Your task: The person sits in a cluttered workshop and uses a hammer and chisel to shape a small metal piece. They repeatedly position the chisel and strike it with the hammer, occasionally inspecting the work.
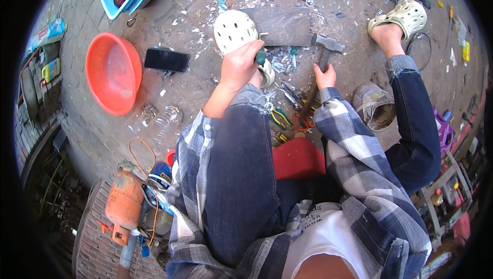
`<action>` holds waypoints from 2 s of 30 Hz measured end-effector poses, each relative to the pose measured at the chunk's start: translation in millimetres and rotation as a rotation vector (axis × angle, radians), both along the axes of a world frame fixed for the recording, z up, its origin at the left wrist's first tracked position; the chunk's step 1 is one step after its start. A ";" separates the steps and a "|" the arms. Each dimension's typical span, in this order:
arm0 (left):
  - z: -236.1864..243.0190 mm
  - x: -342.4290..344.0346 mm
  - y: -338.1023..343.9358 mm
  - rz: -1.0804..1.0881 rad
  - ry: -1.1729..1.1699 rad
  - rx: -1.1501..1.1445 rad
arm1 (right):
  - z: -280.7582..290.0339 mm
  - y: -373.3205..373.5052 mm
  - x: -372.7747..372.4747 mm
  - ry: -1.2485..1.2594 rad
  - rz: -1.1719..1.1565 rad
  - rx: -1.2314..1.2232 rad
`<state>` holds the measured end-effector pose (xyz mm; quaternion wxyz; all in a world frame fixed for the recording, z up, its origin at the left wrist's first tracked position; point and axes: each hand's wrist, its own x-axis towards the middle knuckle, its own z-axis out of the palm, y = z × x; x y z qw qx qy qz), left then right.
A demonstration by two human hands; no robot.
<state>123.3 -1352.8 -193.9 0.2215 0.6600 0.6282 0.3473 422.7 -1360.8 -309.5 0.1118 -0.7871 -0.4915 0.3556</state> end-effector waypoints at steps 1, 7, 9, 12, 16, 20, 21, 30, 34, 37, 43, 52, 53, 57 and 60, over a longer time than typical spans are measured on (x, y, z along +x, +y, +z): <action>1.6 0.5 1.9 -0.019 0.013 -0.003 | -4.8 1.6 5.2 0.188 -0.112 -0.046; 0.1 -0.6 -0.5 -0.044 0.075 -0.036 | 41.1 29.9 -17.1 0.582 -0.537 -0.339; 3.5 -0.2 2.9 -0.041 0.084 -0.050 | 54.5 29.9 -26.0 0.515 -0.471 -0.299; 1.9 -0.6 1.7 -0.030 0.082 -0.036 | 95.4 12.7 -33.7 0.666 -0.343 -0.274; -3.8 8.4 13.6 -0.044 0.056 0.014 | 170.8 -2.3 -61.9 1.039 0.028 -0.222; 5.4 -3.1 1.1 -0.021 0.112 -0.025 | 209.6 -17.5 -96.2 1.263 0.150 -0.613; 6.9 -4.3 3.5 -0.026 0.077 -0.039 | 203.6 -20.2 -98.3 1.293 0.185 -0.654; -8.3 -2.3 -1.0 0.080 0.030 -0.105 | 199.9 -21.5 -109.6 1.199 0.324 -0.536; -2.1 2.7 7.9 0.132 -0.018 -0.085 | 209.4 -10.9 -110.6 1.138 0.250 -0.564; -0.4 2.0 6.5 0.138 -0.015 -0.087 | 202.8 -12.2 -102.1 1.090 0.187 -0.578; -3.6 2.9 9.2 0.183 -0.052 -0.088 | 173.1 -5.8 -85.0 1.131 -0.095 -0.469; -5.9 -45.7 77.1 0.189 -0.302 -0.658 | 128.4 26.6 -70.7 1.324 -0.321 -0.571; -1.4 -53.1 84.4 0.174 -0.363 -0.781 | 124.6 28.1 -74.9 1.395 -0.326 -0.608; 0.7 -56.2 113.1 0.065 -0.274 -0.869 | 103.0 37.0 -84.0 1.518 -0.362 -0.677; -9.0 -56.1 121.9 0.066 -0.300 -0.852 | 115.4 47.3 -89.7 1.201 -0.326 -0.545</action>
